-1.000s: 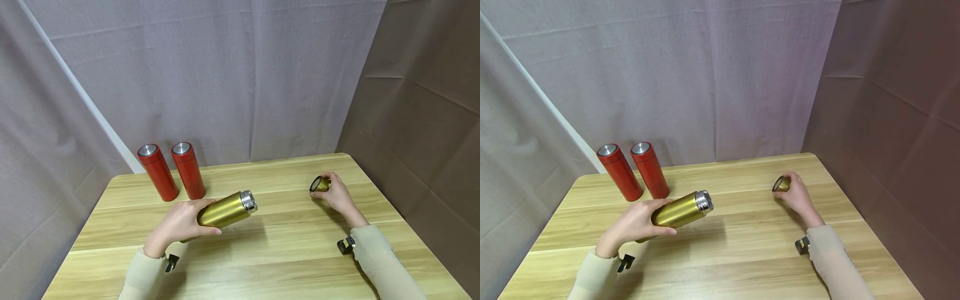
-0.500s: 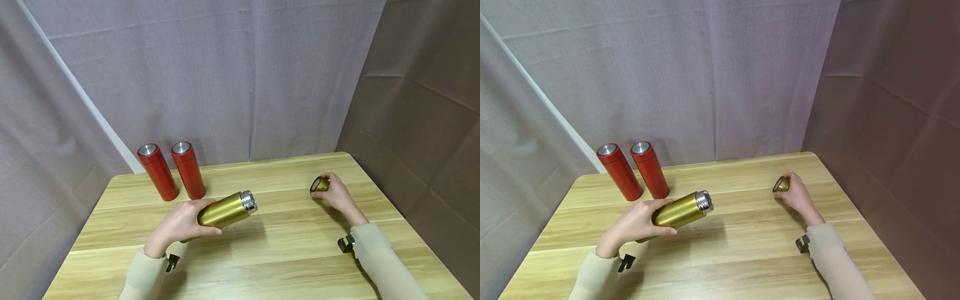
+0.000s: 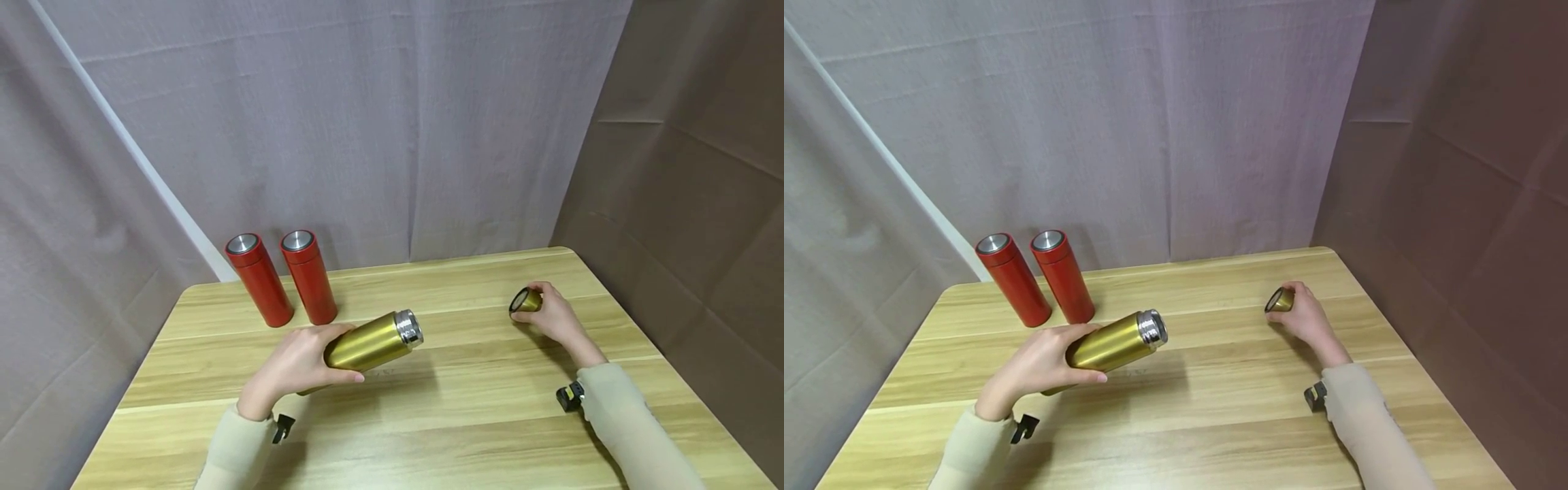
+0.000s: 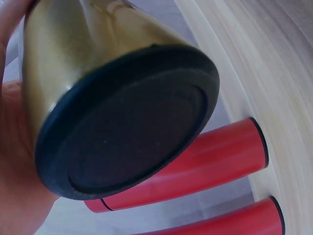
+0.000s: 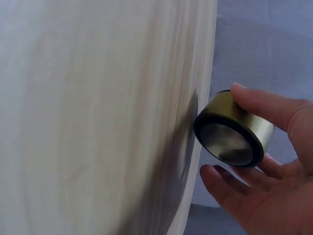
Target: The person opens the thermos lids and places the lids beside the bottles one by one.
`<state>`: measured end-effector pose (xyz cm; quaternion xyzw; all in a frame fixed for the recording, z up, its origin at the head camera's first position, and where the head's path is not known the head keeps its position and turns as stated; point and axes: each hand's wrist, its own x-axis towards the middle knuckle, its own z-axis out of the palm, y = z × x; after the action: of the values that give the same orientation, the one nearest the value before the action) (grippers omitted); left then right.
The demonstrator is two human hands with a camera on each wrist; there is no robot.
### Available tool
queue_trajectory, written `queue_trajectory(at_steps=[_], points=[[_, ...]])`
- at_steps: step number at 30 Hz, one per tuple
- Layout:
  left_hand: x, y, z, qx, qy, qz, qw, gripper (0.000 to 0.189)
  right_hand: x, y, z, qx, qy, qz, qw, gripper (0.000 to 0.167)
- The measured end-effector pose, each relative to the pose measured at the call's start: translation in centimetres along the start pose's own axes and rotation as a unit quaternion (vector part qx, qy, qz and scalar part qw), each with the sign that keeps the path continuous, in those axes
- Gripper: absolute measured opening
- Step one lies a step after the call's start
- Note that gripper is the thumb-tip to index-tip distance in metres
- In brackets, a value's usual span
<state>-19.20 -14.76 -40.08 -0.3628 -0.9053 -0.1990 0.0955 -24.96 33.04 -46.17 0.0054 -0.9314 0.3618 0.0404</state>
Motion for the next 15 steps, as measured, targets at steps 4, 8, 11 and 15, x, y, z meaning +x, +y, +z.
queue_trajectory(at_steps=[4, 8, 11, 15], points=[[0.0, 0.0, 0.0, 0.0, 0.001, -0.002, 1.0, 0.075, 0.0, 0.0, -0.2, 0.002, -0.006, 0.005, 1.0, 0.084], [0.1, 0.0, 0.1, -0.001, 0.001, 0.001, 1.0, 0.075, -0.1, 0.5, -0.4, 0.008, 0.001, 0.009, 0.9999, 0.086], [0.0, -0.1, 0.2, -0.002, 0.003, 0.004, 1.0, 0.074, -0.2, 0.8, -0.6, 0.007, 0.004, 0.015, 0.9999, 0.087], [0.0, -0.1, 0.2, -0.002, 0.007, 0.006, 1.0, 0.074, -0.5, 1.1, -0.9, 0.0, -0.003, 0.03, 0.9995, 0.089]])
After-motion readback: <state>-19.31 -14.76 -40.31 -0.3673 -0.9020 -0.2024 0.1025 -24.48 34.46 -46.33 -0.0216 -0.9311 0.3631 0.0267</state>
